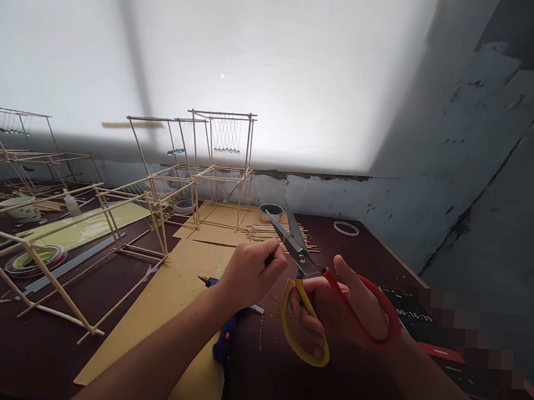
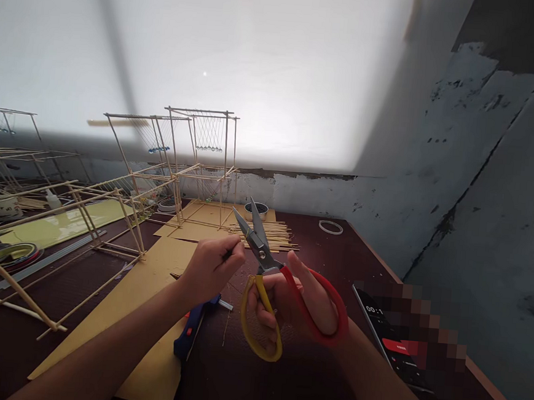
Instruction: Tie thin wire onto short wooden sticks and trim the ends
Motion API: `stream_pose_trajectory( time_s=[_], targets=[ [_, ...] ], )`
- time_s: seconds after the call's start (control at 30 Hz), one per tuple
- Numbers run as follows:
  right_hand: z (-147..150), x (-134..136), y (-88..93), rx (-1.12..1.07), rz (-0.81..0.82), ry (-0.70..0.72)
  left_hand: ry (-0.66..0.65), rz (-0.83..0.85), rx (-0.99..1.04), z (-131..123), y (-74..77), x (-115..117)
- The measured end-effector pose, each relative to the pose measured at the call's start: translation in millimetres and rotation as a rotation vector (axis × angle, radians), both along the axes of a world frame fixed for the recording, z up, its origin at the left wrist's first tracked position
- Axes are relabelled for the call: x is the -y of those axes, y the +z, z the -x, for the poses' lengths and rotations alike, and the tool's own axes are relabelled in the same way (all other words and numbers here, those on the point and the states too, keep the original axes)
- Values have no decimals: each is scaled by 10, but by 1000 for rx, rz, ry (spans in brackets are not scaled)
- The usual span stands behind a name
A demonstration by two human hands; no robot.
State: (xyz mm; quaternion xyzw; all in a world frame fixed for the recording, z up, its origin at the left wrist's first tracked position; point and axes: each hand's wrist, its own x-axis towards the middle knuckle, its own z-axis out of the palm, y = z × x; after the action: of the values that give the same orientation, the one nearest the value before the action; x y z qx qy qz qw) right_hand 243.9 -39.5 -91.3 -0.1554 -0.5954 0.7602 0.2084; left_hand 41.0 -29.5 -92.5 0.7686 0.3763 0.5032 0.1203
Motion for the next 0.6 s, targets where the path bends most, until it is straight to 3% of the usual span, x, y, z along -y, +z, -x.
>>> stream_pose_trajectory(
  time_s=[0.6],
  targets=[
    [-9, 6, 24, -13, 1, 53, -44, -67, -71, -13, -13, 18]
  ],
)
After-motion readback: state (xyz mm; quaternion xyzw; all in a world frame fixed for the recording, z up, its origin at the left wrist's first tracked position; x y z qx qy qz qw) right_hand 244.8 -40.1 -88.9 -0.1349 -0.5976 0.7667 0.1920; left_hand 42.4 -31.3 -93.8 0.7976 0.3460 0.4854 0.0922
